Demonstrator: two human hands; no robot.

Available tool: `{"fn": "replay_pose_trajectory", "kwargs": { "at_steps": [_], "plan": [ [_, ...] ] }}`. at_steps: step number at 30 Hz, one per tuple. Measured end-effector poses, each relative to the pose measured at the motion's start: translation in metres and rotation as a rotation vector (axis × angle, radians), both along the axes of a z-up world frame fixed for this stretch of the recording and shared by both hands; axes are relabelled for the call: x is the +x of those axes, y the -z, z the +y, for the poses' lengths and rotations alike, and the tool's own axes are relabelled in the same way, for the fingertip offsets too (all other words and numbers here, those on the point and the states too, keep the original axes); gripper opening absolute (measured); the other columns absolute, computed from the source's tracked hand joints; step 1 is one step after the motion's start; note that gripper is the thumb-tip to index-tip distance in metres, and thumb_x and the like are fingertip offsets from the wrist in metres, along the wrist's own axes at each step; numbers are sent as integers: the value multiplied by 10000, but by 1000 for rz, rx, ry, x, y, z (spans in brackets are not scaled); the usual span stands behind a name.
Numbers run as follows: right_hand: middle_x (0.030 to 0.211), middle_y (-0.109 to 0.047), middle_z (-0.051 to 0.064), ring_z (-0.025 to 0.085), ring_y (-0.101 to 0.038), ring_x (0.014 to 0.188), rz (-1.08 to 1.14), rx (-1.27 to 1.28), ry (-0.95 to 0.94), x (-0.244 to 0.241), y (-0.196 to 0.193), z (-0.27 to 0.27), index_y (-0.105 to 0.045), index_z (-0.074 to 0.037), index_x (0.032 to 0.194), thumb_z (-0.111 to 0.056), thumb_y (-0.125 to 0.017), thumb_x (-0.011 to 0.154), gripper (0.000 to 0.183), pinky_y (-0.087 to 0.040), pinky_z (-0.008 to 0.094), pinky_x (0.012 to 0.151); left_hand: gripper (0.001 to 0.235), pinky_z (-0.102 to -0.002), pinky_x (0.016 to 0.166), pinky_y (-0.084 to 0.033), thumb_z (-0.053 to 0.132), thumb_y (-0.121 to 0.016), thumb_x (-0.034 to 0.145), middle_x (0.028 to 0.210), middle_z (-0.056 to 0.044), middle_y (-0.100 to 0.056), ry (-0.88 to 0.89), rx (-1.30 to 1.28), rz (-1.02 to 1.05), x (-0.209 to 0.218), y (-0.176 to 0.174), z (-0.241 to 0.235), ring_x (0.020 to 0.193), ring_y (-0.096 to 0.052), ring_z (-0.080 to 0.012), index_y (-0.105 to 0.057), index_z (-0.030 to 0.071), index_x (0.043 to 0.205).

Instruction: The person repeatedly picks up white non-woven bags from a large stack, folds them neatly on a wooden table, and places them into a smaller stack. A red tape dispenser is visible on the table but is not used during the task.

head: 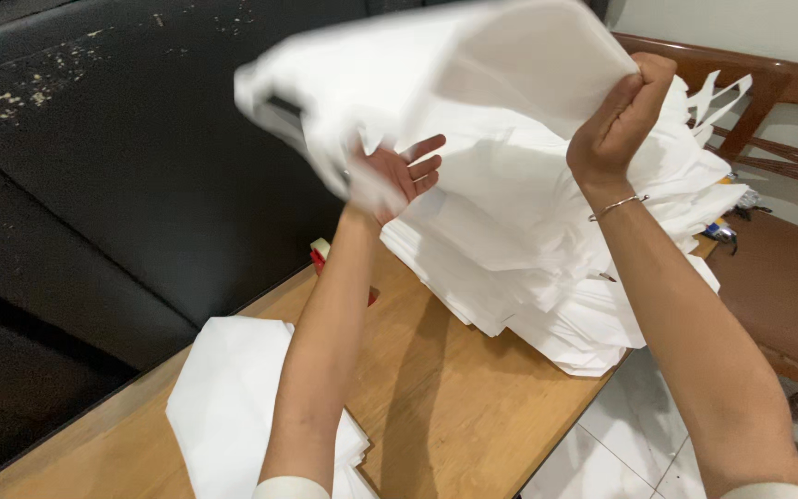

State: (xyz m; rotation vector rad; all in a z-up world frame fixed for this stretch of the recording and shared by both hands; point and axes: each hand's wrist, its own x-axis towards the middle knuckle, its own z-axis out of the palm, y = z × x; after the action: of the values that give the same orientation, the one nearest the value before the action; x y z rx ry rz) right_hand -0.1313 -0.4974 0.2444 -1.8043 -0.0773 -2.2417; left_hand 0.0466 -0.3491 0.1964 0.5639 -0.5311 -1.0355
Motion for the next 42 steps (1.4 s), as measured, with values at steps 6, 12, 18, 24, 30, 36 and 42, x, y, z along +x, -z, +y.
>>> {"fn": "replay_pose_trajectory", "kwargs": {
  "at_steps": [6, 12, 18, 24, 30, 36, 42],
  "plan": [
    [822, -408, 95, 201, -397, 771, -82, 231, -269, 26, 27, -20, -397, -33, 776, -25, -342, 809, 65, -317, 290, 716, 866, -465, 948, -301, 571, -481, 615, 1320, -179, -327, -5, -83, 73, -26, -32, 52, 1166, -362, -350, -272, 95, 1308],
    [911, -422, 119, 281, -420, 808, 70, 500, -906, 52, 53, 29, -397, -66, 890, -217, -341, 757, 208, -338, 397, 685, 600, -363, 751, -539, -35, -575, 695, 1160, -191, -501, -320, -54, -332, 7, 16, 90, 893, -606, -321, -412, 119, 1251],
    [1019, -438, 148, 377, -448, 851, 314, 801, -1686, 58, 104, 127, -397, -107, 1026, -447, -340, 694, 478, -363, 526, 647, 597, -319, 892, -462, 17, -607, 704, 1253, -161, -394, -712, 112, -338, 51, 67, 176, 1044, -523, -271, -402, 98, 1259],
    [1126, -455, 177, 473, -476, 896, 654, 1123, -2451, 58, 151, 234, -397, -148, 1163, -676, -339, 630, 752, -387, 655, 611, 686, -361, 1034, -237, 8, -632, 696, 1348, -201, -260, -1008, 408, -278, 30, 128, 288, 1241, -279, -300, -330, 99, 1306],
    [1015, -587, 164, 436, -574, 829, 1265, 1619, -2210, 37, 224, 266, -510, -152, 1139, -717, -392, 615, 780, -433, 660, 685, 718, -417, 997, -261, -12, -610, 676, 1312, -250, -296, -1113, 614, -311, -3, 171, 362, 1213, -299, -358, -298, 65, 1317],
    [832, -568, 343, 488, -576, 768, 1785, 1645, -1879, 1, 233, 285, -507, 0, 1073, -339, -451, 705, 503, -497, 564, 589, 768, -378, 1007, -260, -6, -641, 649, 1304, -185, -336, -1059, 831, -317, -19, 231, 394, 1218, -318, -284, -312, 151, 1325],
    [1029, -549, 240, 358, -599, 848, 1956, 1234, -2123, -38, 240, 293, -441, 8, 1081, -14, -514, 778, 312, -509, 409, 756, 731, -190, 859, -363, 31, -572, 604, 1177, -38, -479, -935, 1077, -396, 0, 245, 394, 1003, -481, -142, -358, 192, 1285]
  ]
}}
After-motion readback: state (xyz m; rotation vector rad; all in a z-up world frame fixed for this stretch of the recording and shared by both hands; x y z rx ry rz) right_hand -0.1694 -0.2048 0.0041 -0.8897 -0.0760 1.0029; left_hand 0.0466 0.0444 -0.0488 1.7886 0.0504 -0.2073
